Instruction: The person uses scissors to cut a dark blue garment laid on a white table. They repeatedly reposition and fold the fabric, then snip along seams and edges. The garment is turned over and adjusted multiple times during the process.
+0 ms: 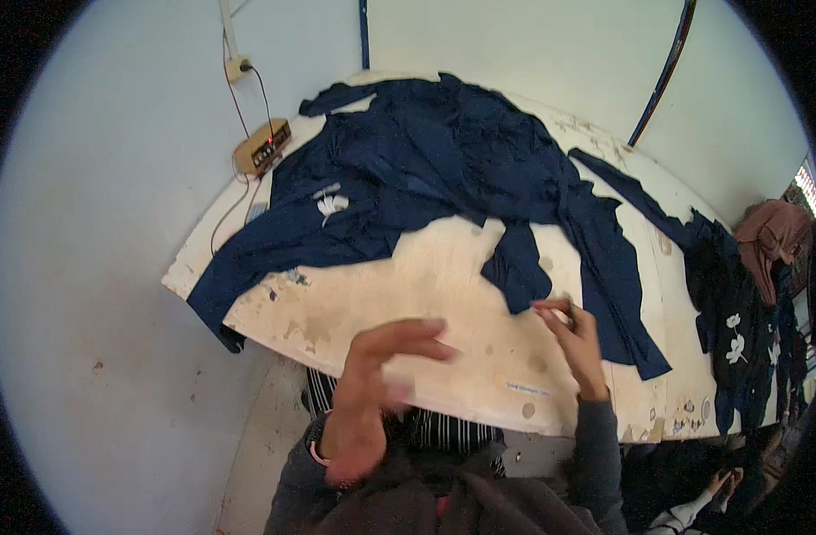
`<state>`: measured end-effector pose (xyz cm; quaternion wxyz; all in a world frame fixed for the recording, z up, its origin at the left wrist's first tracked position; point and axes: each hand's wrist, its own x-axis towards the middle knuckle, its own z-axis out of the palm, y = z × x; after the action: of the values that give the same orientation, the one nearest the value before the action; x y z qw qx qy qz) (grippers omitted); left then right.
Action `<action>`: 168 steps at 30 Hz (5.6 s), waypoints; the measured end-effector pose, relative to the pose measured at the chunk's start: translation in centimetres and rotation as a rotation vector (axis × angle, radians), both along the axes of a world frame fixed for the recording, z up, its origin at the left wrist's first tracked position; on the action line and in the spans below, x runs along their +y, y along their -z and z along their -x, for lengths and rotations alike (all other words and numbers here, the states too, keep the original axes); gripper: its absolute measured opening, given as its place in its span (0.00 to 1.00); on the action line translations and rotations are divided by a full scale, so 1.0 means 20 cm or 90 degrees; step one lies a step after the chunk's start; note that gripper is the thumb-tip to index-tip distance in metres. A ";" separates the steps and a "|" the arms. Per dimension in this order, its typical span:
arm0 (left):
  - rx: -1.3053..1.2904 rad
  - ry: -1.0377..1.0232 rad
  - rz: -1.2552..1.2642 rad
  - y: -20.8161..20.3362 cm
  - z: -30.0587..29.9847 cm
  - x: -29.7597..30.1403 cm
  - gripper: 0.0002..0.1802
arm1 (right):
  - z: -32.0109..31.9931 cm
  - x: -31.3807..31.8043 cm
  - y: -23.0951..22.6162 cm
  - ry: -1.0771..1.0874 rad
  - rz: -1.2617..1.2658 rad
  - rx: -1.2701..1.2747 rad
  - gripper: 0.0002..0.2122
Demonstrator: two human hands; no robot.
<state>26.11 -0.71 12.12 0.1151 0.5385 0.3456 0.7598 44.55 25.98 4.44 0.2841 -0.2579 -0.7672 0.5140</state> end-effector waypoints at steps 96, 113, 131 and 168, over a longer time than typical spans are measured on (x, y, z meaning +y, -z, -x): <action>0.373 -0.401 0.552 0.66 0.22 0.12 0.07 | 0.44 -0.69 0.01 -0.079 -0.512 -0.294 0.08; 0.409 -0.403 0.406 0.62 0.11 0.26 0.11 | 0.17 -0.54 0.01 -0.036 -0.282 -0.267 0.10; 0.575 -0.464 0.248 0.65 0.10 0.17 0.12 | 0.29 -0.50 -0.21 -0.063 -0.506 -0.287 0.08; 0.368 -0.674 0.674 0.73 0.43 -0.17 0.09 | 0.90 -0.81 0.06 -0.212 -0.701 -0.233 0.06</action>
<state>17.50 -4.19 -2.57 -0.1146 0.3524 0.8858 0.2795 26.54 9.85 3.22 0.1552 -0.0334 -0.9870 0.0259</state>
